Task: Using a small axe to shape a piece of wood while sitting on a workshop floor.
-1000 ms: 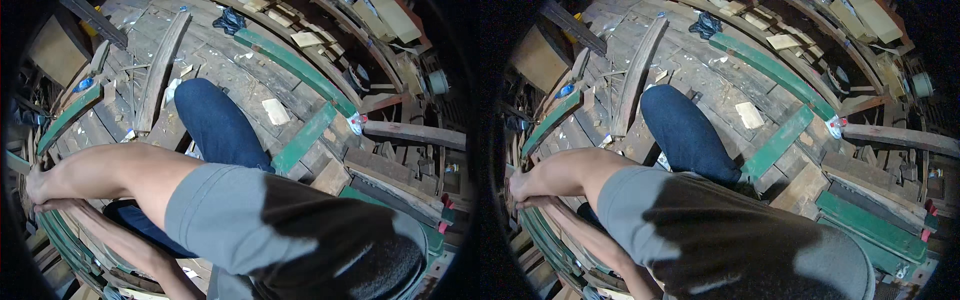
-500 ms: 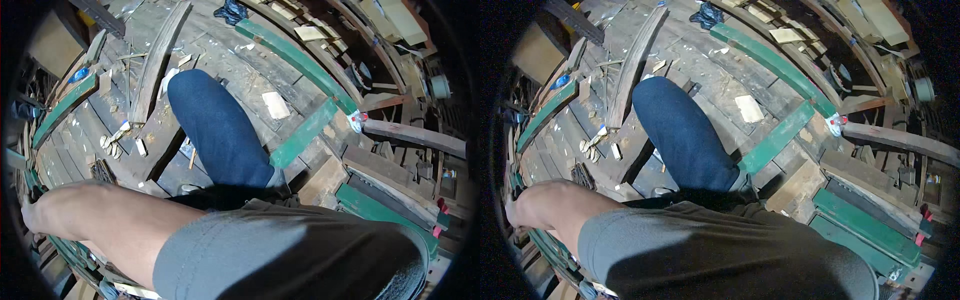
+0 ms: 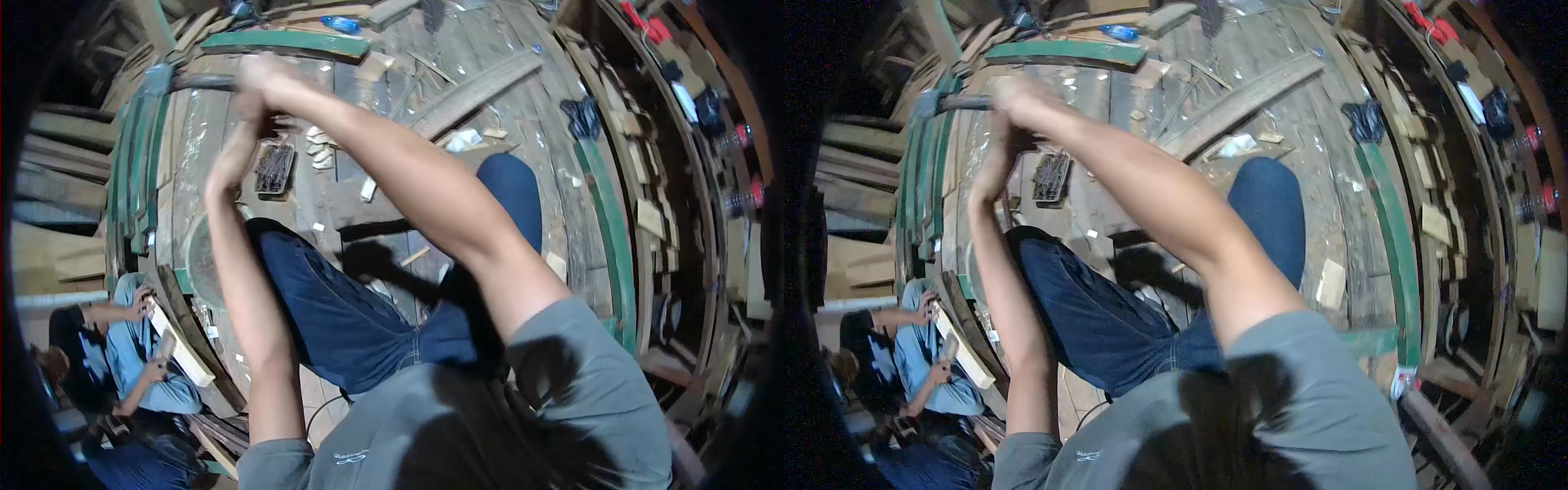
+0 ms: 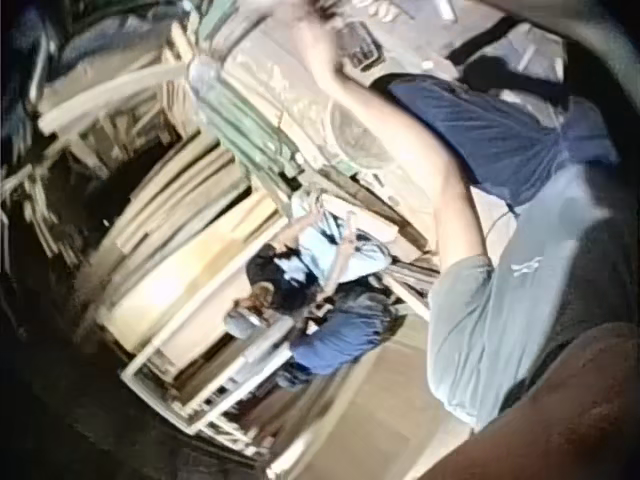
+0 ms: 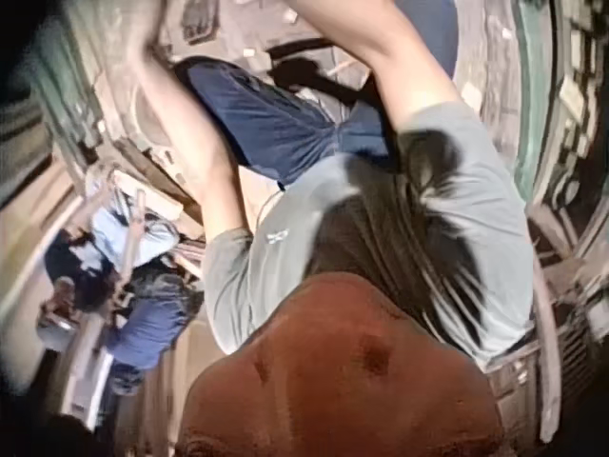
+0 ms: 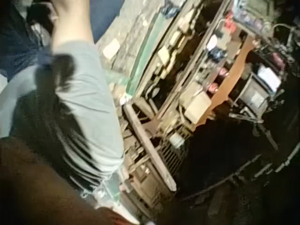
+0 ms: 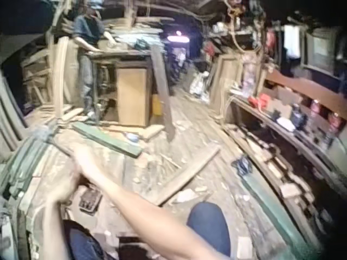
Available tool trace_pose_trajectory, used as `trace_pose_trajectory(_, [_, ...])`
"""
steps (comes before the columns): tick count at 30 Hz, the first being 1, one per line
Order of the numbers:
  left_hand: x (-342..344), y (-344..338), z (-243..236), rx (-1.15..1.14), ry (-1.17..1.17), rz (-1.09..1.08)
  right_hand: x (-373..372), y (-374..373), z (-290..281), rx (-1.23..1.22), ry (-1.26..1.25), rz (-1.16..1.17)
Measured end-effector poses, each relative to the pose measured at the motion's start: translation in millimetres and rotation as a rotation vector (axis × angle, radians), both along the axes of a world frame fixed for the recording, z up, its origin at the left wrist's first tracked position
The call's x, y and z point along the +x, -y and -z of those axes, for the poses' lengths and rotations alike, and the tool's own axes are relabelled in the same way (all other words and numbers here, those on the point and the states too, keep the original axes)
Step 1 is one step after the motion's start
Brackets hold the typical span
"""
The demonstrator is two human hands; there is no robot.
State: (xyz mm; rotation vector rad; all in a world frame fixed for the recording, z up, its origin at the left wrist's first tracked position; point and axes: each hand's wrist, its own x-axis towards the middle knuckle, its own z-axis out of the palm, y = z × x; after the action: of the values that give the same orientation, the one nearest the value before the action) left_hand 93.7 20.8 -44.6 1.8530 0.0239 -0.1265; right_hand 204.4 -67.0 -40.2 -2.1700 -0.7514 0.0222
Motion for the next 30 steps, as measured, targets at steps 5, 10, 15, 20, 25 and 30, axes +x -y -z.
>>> trace_pose_trajectory(5, [-23, -5, 0, 0.745, -0.395, 0.371, -70, 106, 51, 0.145, -0.668, 0.015])
trace_pose_trajectory(10, [7, -15, 23, 0.608, -0.147, 0.193, -83, 159, 140, 0.626, -1.337, 0.114])
trace_pose_trajectory(15, [14, -17, 35, 0.418, -0.262, 0.289, -49, 145, 193, 0.569, -1.28, 0.124])
trace_pose_trajectory(20, [34, -8, 41, 0.462, -0.202, 0.308, -57, 143, 188, 0.526, -1.082, 0.211])
trace_pose_trajectory(25, [24, -2, 44, 0.523, -0.248, 0.324, -69, 144, 179, 0.449, -1.024, 0.24])
trace_pose_trajectory(30, [21, -2, 40, 0.59, -0.321, 0.334, -71, 149, 172, 0.457, -1.021, 0.242])
